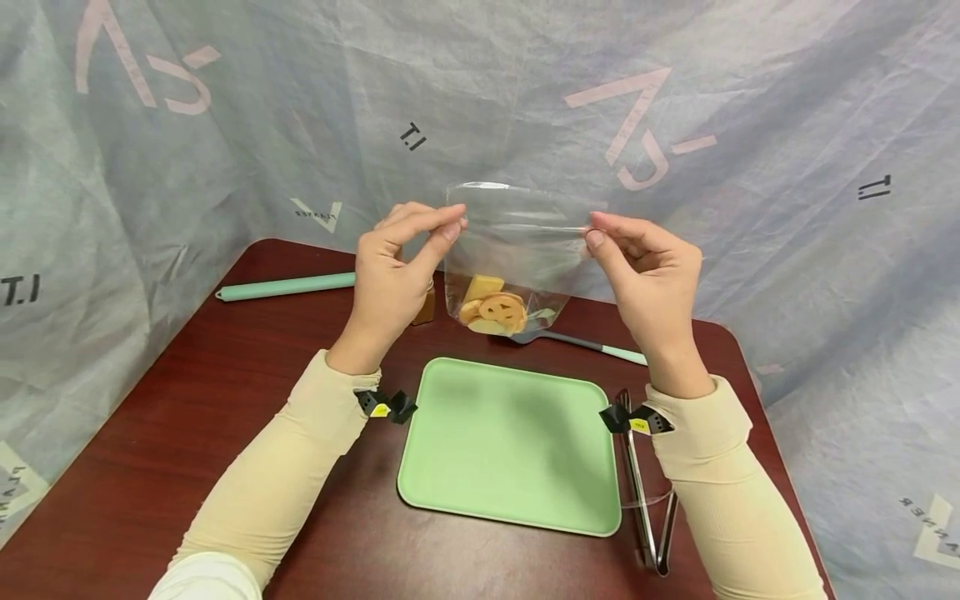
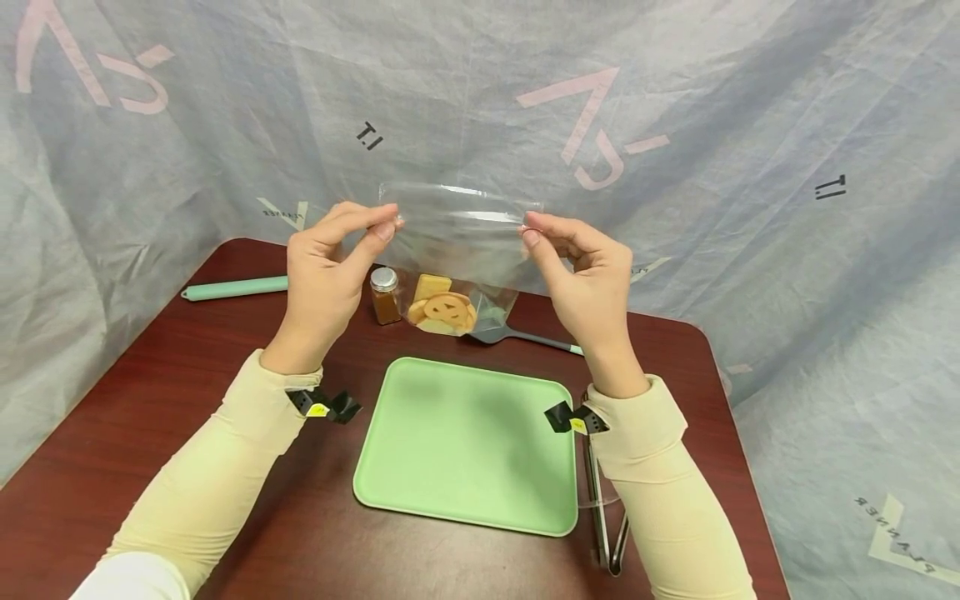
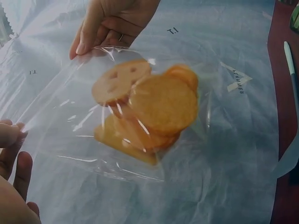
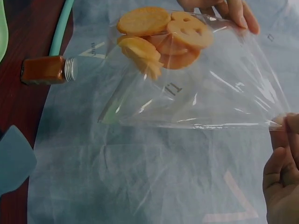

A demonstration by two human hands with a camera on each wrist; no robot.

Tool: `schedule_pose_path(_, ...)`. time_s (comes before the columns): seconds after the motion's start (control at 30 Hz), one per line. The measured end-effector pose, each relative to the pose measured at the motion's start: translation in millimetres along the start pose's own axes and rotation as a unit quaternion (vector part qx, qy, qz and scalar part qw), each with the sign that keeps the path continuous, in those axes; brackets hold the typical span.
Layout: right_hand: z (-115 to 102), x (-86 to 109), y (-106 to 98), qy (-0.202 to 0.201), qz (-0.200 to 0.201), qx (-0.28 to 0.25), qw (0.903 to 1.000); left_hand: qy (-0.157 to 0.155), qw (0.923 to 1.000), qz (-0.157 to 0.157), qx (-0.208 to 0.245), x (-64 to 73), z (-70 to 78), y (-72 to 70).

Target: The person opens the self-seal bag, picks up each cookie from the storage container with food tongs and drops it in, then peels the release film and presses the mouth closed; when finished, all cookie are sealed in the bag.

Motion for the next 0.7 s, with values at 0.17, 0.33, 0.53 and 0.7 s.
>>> schedule_pose_path(0.17, -1, -0.2, -3, 0.008, -0.011, 0.023, 0.9996, 0.0, 0.9986, -0.005, -0.053, -1.2, 5.1, -2.4)
schedule_pose_path(0.33, -14, -1.0, 5, -0.022, -0.02, 0.104, 0.9942, 0.006, 0.9932, 0.004, -0.117, 4.1, -17.4, -6.2)
schedule_pose_path(0.53, -27, -0.6, 16, -0.044, -0.036, 0.203, 0.9775, 0.019, 0.9814, 0.025, -0.189, 6.1, -16.7, -5.2)
schedule_pose_path(0.7, -28, -0.4, 18, -0.023, -0.058, 0.261, 0.9634, 0.003, 0.9728, 0.006, -0.232, 6.3, -14.8, -5.4)
Point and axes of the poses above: each hand's wrist, its own x-axis away from the middle knuckle, its own y-axis out of the palm, z = x × y, the point moved 2 cm from there along -x, towards the middle knuckle, and after that the axes turned 2 degrees about -x, right-handed, at the moved point
